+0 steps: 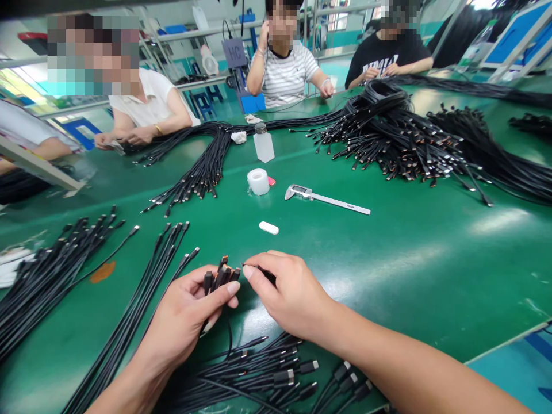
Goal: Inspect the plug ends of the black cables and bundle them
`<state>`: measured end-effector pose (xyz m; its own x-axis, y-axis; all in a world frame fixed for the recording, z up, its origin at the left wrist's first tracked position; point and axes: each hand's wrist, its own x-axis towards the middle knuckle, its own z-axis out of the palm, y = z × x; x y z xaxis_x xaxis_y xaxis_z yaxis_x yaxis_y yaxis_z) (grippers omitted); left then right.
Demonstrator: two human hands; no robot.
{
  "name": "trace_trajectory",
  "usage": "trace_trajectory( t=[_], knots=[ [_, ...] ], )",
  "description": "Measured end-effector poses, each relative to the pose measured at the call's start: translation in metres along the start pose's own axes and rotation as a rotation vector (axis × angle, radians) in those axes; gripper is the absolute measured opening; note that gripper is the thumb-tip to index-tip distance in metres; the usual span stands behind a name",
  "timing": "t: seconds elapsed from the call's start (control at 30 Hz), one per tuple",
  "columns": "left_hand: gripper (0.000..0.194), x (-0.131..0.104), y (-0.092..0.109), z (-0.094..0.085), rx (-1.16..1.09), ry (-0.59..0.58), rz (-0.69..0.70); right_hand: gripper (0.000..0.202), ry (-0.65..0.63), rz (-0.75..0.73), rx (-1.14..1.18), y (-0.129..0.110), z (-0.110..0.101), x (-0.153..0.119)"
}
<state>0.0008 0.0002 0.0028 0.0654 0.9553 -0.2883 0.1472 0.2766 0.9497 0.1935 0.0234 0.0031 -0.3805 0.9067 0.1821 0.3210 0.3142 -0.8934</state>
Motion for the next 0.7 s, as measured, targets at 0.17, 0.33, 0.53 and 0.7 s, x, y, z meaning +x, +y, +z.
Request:
trace_trajectory(
  t=[0.17,0.33,0.53,0.7],
  knots=[
    [0.036,-0.0014,0.0023,0.0011,-0.015,-0.039,-0.036,0.016,0.032,0.058,0.021,0.0007,0.0006,-0.0003],
    [0.033,-0.0033,0.0054,0.0034,-0.017,-0.096,-0.076,0.012,0.015,0.047,0.041,-0.0016,0.0001,-0.0008],
    [0.034,-0.004,0.0061,0.0052,-0.019,-0.111,-0.112,0.014,0.056,-0.002,-0.01,0.0001,-0.0005,0.0016],
    [0.035,-0.0034,0.0048,0.0041,-0.025,-0.118,-0.109,0.018,0.162,0.032,-0.079,0.0023,-0.0035,0.0033]
  ],
)
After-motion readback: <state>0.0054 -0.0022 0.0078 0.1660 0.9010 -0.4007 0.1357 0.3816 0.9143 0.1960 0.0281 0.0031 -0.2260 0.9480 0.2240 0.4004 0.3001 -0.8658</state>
